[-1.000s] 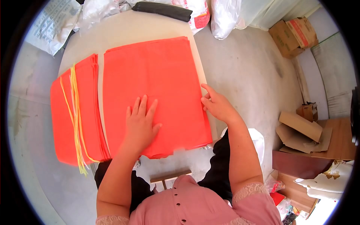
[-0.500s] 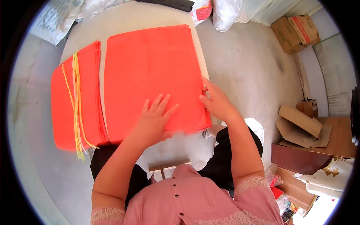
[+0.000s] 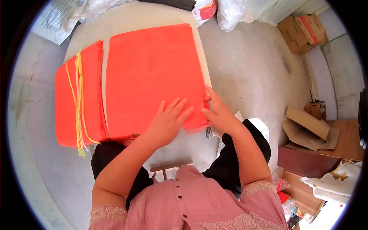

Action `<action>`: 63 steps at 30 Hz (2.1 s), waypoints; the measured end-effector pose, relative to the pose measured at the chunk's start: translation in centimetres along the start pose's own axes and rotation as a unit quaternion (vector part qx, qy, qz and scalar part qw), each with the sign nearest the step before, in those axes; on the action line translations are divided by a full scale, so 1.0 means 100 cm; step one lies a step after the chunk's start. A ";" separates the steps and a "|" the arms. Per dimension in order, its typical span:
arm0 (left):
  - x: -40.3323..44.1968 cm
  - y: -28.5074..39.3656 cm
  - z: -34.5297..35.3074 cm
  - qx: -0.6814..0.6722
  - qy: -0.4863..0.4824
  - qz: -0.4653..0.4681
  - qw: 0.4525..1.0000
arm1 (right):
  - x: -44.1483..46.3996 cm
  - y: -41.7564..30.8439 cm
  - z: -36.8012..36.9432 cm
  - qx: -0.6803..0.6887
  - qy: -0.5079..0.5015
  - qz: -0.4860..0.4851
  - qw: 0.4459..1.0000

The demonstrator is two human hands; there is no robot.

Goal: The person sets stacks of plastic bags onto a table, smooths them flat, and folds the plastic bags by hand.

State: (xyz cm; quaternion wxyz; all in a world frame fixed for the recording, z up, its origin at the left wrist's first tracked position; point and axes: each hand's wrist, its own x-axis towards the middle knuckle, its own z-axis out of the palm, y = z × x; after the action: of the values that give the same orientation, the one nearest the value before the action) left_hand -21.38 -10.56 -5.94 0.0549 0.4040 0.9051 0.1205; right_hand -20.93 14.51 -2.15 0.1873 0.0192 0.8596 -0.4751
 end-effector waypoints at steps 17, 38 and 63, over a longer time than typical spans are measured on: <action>0.013 0.016 -0.003 -0.177 0.067 -0.046 0.981 | -0.025 -0.033 -0.011 0.245 -0.096 0.014 0.965; -0.005 -0.027 0.033 -0.548 0.111 -0.341 0.756 | 0.007 -0.002 -0.016 0.131 0.001 -0.022 0.991; 0.013 -0.019 -0.055 -0.840 0.259 -0.369 0.302 | 0.057 -0.010 0.018 0.529 -0.031 0.028 0.848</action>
State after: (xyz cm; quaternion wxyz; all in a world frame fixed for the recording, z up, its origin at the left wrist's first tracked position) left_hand -24.68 -11.73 -1.10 0.1664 -0.2893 0.3358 0.8808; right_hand -25.88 11.66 -4.10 0.1888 0.1251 0.4709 -0.8526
